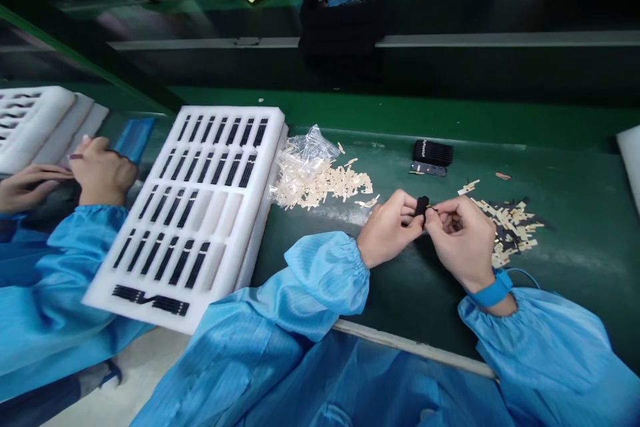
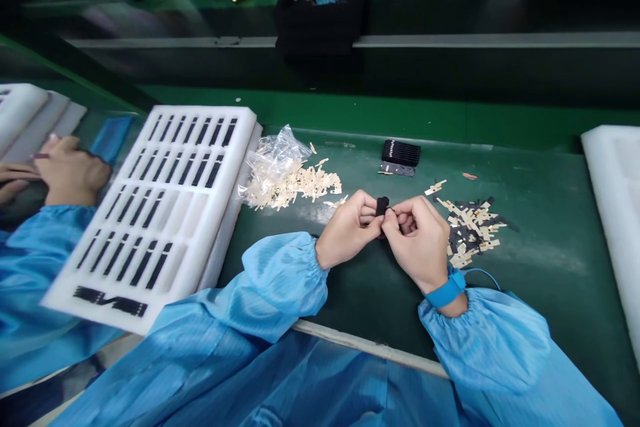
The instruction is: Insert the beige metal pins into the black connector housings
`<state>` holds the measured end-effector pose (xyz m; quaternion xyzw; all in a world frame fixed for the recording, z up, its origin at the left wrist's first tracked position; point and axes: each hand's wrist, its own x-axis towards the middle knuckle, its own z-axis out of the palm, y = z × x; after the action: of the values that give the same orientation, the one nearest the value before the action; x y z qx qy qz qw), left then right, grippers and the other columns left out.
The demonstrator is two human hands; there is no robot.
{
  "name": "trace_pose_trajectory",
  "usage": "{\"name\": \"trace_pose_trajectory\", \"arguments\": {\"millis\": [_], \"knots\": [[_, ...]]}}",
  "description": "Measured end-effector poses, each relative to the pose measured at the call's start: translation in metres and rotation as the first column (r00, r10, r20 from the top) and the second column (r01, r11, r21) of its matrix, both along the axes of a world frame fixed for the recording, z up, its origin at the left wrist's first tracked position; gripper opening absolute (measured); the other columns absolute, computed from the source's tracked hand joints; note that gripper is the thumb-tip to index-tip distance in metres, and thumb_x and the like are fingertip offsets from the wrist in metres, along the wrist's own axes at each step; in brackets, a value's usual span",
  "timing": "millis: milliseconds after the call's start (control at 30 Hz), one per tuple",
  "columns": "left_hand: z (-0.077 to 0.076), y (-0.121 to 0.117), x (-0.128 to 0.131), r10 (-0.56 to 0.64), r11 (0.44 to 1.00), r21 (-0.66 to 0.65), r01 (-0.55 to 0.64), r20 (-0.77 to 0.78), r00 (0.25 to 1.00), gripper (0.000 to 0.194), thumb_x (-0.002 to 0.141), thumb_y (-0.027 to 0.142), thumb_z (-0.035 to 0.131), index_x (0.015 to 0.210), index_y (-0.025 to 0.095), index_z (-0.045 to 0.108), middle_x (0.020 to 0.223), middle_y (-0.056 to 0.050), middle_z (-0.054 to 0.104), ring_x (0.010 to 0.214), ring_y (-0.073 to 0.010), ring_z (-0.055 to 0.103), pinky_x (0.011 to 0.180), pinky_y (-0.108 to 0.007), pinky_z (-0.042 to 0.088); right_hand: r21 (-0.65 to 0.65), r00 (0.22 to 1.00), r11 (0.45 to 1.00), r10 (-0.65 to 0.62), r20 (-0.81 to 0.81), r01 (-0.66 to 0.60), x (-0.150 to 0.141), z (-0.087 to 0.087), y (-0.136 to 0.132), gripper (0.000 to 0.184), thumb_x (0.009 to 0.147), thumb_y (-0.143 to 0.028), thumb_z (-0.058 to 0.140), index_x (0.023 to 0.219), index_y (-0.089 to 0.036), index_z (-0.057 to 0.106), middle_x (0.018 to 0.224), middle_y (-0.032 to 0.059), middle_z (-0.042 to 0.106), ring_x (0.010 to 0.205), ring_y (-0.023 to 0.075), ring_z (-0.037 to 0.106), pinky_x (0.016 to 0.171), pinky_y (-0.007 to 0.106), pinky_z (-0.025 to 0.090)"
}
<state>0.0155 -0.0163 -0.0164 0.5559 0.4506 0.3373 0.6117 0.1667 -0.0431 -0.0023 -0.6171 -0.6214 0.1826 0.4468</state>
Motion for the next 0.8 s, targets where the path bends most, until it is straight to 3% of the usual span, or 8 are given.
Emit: {"name": "trace_pose_trajectory", "arguments": {"millis": [300,500,800], "knots": [[0.0007,-0.0043,-0.0021,0.003,0.99,0.14,0.014,-0.118,0.993,0.016,0.091,0.022,0.065,0.102,0.022,0.054,0.1,-0.004,0.076,0.098,-0.0183,0.076,0.085,-0.03,0.061,-0.053,0.998,0.998,-0.043,-0.039,0.041,-0.0008,-0.0005,-0.0015,0.013,0.087,-0.026,0.067,0.076,-0.022,0.06,0.065,-0.0026,0.055,0.053,0.013,0.05,0.051,0.027,0.042],[0.0022,-0.005,0.0,-0.005,0.993,0.117,0.011,-0.05,0.999,0.015,0.092,0.021,0.063,0.102,0.021,0.052,0.102,-0.005,0.076,0.096,-0.0173,0.077,0.083,-0.028,0.061,-0.072,0.994,0.996,-0.065,-0.085,0.059,-0.0008,-0.0049,-0.0037,0.013,0.086,-0.026,0.068,0.078,-0.022,0.059,0.064,-0.0032,0.054,0.053,0.0132,0.05,0.049,0.027,0.041],[0.0063,-0.0082,0.0017,0.005,0.989,0.149,0.008,-0.083,0.997,0.018,0.09,0.021,0.065,0.1,0.021,0.051,0.102,-0.004,0.076,0.095,-0.0174,0.077,0.08,-0.027,0.061,-0.073,0.994,0.995,-0.08,-0.079,0.075,-0.0013,-0.0048,-0.0046,0.015,0.087,-0.027,0.066,0.077,-0.023,0.056,0.063,-0.0038,0.051,0.052,0.0133,0.049,0.049,0.027,0.04]]}}
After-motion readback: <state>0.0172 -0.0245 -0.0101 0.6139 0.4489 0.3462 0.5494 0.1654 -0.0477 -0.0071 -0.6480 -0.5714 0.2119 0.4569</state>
